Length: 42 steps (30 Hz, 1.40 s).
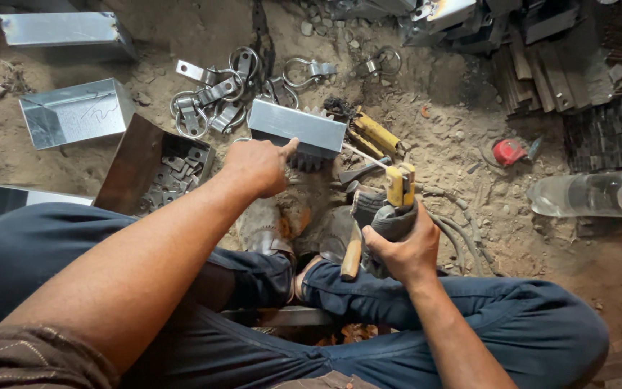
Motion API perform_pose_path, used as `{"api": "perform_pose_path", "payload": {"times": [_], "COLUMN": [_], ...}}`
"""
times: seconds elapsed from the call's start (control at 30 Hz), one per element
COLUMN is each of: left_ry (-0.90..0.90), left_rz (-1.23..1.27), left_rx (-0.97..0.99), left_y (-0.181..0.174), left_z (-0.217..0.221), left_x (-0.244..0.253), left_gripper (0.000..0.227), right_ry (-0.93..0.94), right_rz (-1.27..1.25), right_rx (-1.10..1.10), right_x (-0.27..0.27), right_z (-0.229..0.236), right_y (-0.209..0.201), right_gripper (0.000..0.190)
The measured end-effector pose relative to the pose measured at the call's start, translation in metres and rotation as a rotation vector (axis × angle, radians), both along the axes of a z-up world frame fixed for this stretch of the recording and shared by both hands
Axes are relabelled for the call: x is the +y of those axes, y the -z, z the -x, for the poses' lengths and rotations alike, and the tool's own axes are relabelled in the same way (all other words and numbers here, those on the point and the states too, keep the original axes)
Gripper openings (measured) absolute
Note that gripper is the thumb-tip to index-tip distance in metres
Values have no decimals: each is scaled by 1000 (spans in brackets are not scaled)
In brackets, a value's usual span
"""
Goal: The person sits on the ground and welds a metal gear onto a rectangular metal box using a handheld welding tool. They then use a hammer to tap the welded joint and inspect the assembly before moving it aside.
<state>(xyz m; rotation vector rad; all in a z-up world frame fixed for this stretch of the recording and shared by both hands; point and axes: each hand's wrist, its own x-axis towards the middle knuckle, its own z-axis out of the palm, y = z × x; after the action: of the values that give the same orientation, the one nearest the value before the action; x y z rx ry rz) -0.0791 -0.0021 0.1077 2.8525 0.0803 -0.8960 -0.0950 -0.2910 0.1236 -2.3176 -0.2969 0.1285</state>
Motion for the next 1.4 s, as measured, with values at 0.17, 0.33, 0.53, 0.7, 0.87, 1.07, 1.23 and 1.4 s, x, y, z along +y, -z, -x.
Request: {"api": "perform_pose_path", "payload": {"times": [0.17, 0.33, 0.53, 0.7, 0.87, 1.07, 1.23, 1.4], "left_ry": [15, 17, 12, -2, -6, 6, 4, 6], "left_rz": [-13, -19, -26, -16, -13, -11, -16, -12], "left_rx": [2, 9, 29, 11, 0, -13, -14, -31], "left_y": [-1, -2, -5, -2, 2, 5, 3, 1], "left_z": [1, 3, 2, 2, 2, 2, 3, 3], "left_x": [0, 1, 2, 1, 2, 2, 2, 3], "left_gripper": [81, 81, 82, 82, 82, 82, 81, 78], "right_ry": [5, 10, -9, 6, 8, 17, 32, 8], "right_rz": [2, -18, -45, -43, -39, -56, -22, -48], "right_rx": [18, 28, 27, 8, 18, 42, 65, 53], "right_x": [0, 2, 2, 1, 1, 0, 1, 1], "right_z": [2, 2, 1, 1, 0, 0, -1, -1], "right_y": [0, -1, -2, 1, 2, 2, 4, 3], "right_gripper": [50, 49, 48, 49, 49, 49, 49, 49]}}
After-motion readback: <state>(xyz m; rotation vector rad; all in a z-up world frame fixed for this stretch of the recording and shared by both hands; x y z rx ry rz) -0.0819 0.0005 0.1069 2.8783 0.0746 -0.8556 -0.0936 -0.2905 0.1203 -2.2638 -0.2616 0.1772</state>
